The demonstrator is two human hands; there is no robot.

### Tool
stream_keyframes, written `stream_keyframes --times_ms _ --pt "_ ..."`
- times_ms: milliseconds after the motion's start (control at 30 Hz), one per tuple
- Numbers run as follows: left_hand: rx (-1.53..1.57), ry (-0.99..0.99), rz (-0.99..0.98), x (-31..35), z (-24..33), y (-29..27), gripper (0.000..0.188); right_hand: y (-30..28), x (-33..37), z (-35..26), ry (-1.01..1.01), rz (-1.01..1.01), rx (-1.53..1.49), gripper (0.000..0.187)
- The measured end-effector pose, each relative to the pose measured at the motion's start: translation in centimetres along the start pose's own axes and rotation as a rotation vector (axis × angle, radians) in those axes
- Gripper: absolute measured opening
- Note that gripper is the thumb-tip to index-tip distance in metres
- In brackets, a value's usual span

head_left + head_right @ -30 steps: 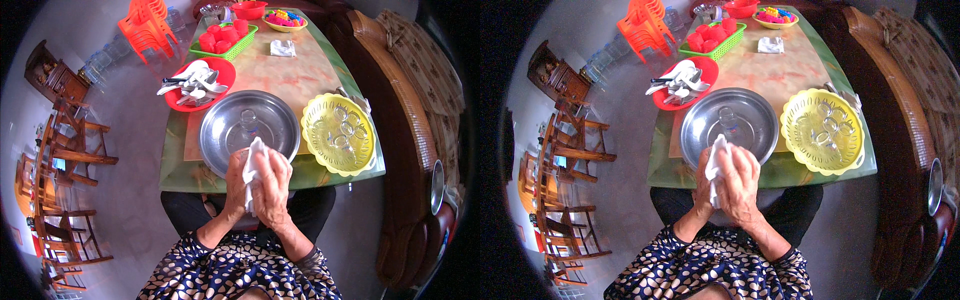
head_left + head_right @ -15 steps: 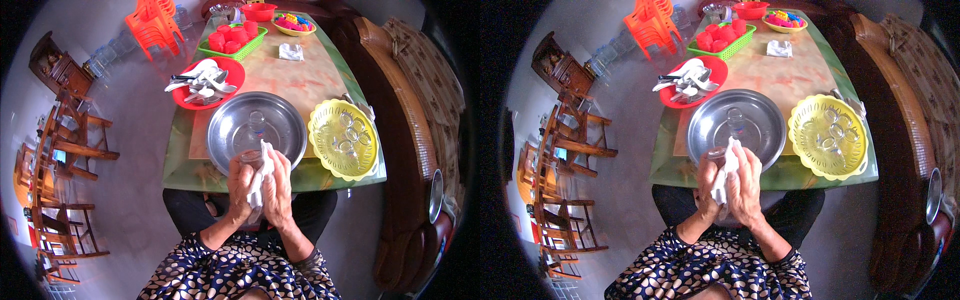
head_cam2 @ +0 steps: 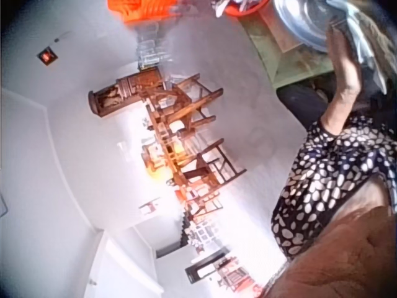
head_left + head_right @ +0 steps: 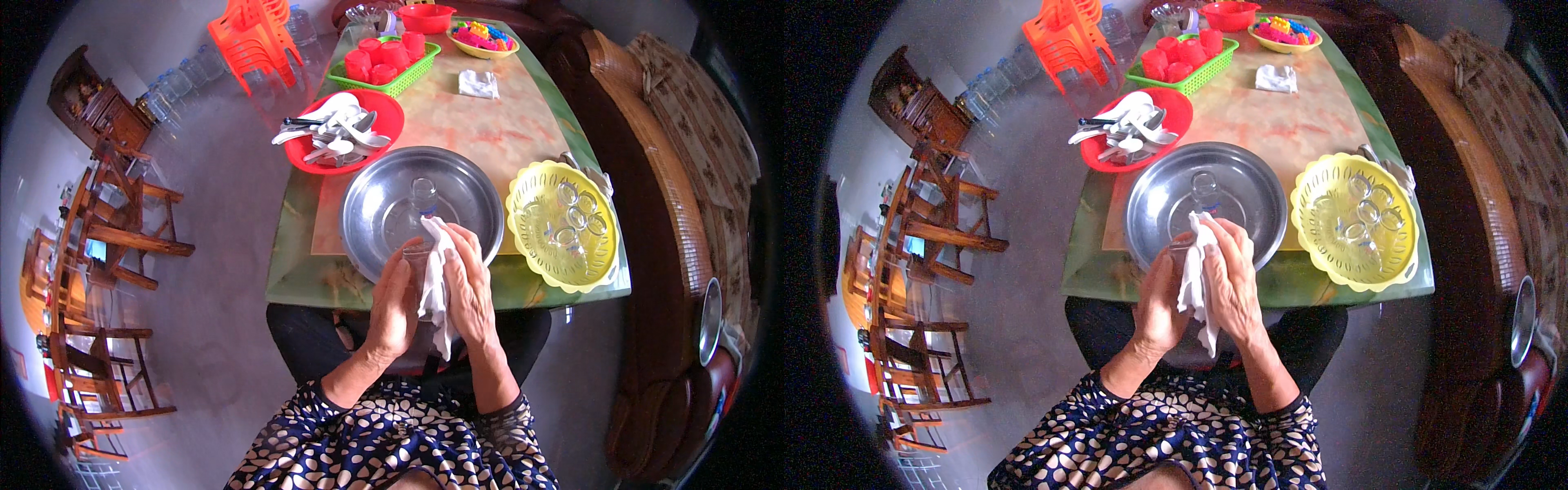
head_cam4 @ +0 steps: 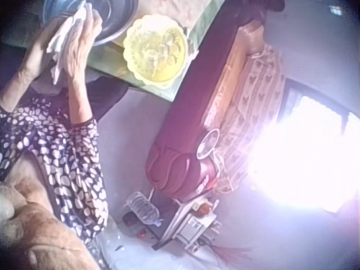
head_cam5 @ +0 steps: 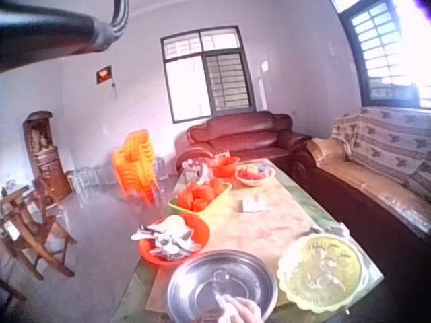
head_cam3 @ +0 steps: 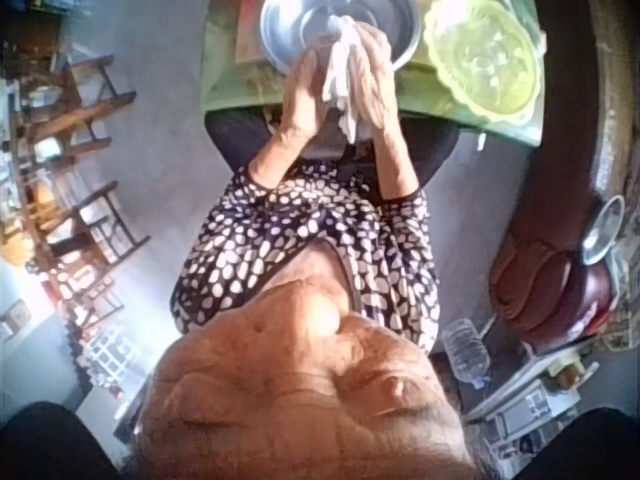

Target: The person sits at a table and wipes small glass cups with a white cloth. They pick up each glass from a yellow tray, wipe it thoroughly, and place it onto a metal tray. The person repeats this process for multiple glasses.

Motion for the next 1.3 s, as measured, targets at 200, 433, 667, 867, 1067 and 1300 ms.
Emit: stream_keyframes --times_ms 200,433,667,867,1067,1300 --pt "-0.153 0.095 0.040 0.0 0.1 -0.3 0.042 1.8 0.9 0.6 0.057 -0.005 -0.022 0.035" --pt "-0.166 0.147 0.045 -0.3 1.5 -0.8 0.047 2.4 5.3 -0.2 0.026 0.032 0.054 0.044" --pt "-0.165 0.144 -0.071 0.7 1.3 0.0 0.053 1.1 3.9 -1.2 -0.075 0.070 0.148 0.040" --pt "-0.144 0.118 -0.043 1.3 0.8 0.2 0.051 0.4 -0.1 -0.9 0.009 -0.065 -0.013 0.028" --pt "-0.318 0.159 0.061 1.5 1.3 -0.1 0.048 1.8 1.2 -2.0 -0.170 0.078 0.166 0.029" --pt "-0.359 0.171 0.025 1.1 2.3 0.3 0.050 3.0 4.7 -1.8 -0.218 0.116 0.331 0.056"
Point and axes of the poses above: each hand's wrist, its own x-axis away from the middle knuckle, its own y-axis out of the palm, z = x × y, the point moved 4 cm from there along -x, towards the middle knuckle, and after that the axes turned 1 degree about y, right-handed, at the moved point
